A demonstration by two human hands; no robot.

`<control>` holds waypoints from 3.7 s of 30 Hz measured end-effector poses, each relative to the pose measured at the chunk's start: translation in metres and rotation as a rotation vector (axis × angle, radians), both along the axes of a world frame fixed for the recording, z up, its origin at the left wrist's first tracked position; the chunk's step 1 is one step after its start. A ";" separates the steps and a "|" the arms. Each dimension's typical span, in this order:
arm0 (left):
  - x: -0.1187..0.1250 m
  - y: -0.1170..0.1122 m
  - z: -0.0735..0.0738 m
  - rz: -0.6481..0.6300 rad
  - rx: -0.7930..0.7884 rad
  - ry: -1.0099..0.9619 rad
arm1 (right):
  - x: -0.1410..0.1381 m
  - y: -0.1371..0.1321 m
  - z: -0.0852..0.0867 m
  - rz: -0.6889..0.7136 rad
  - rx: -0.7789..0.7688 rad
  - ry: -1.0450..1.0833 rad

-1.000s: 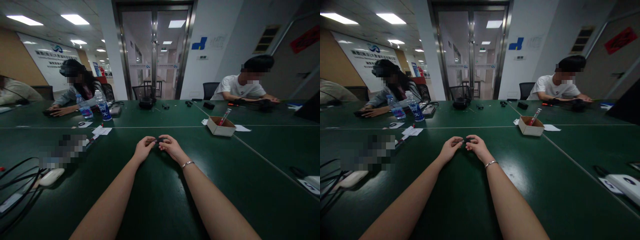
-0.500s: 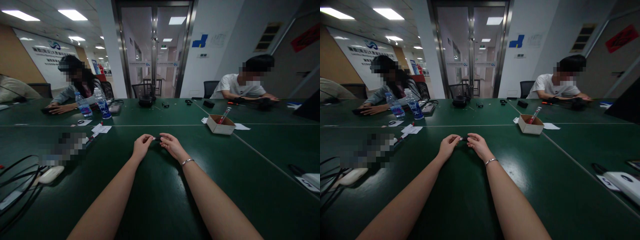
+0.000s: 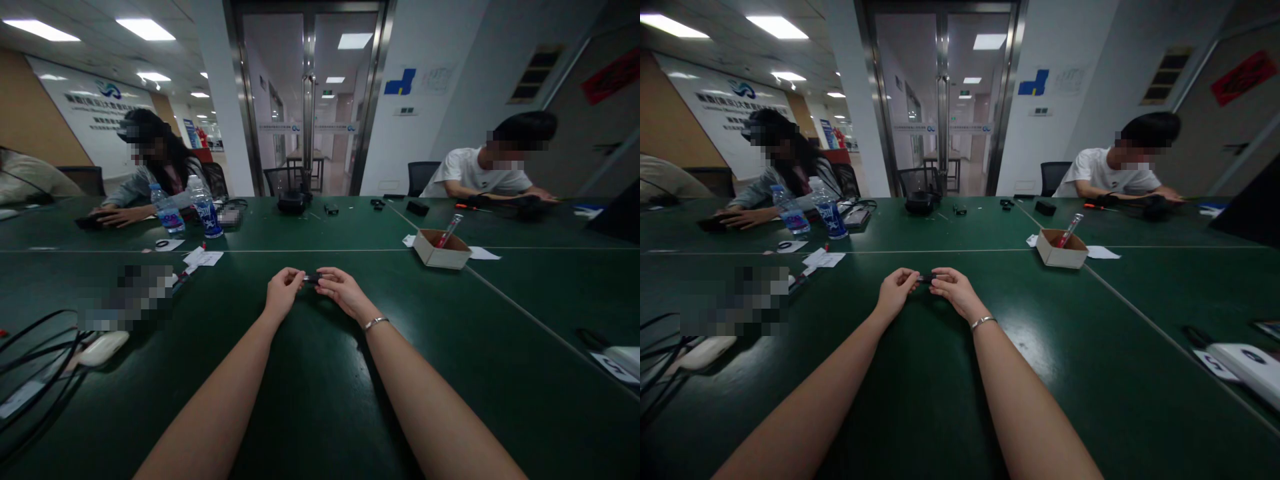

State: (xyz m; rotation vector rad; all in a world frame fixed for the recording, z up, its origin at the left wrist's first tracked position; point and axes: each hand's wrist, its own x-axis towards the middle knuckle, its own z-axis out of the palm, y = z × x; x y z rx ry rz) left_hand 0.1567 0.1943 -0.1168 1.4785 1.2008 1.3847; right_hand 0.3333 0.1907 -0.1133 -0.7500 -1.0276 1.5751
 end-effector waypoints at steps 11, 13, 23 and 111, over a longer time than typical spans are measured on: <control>-0.002 0.000 0.000 -0.002 -0.043 0.012 | 0.000 -0.002 0.002 0.018 0.013 0.001; -0.002 0.000 0.000 -0.002 -0.052 0.019 | 0.000 -0.002 0.003 0.022 0.008 -0.003; -0.005 -0.002 0.004 0.012 -0.142 0.052 | 0.001 -0.001 0.002 0.042 0.020 -0.013; 0.001 -0.001 -0.001 -0.096 -0.020 0.080 | -0.002 -0.005 0.007 -0.049 -0.016 -0.016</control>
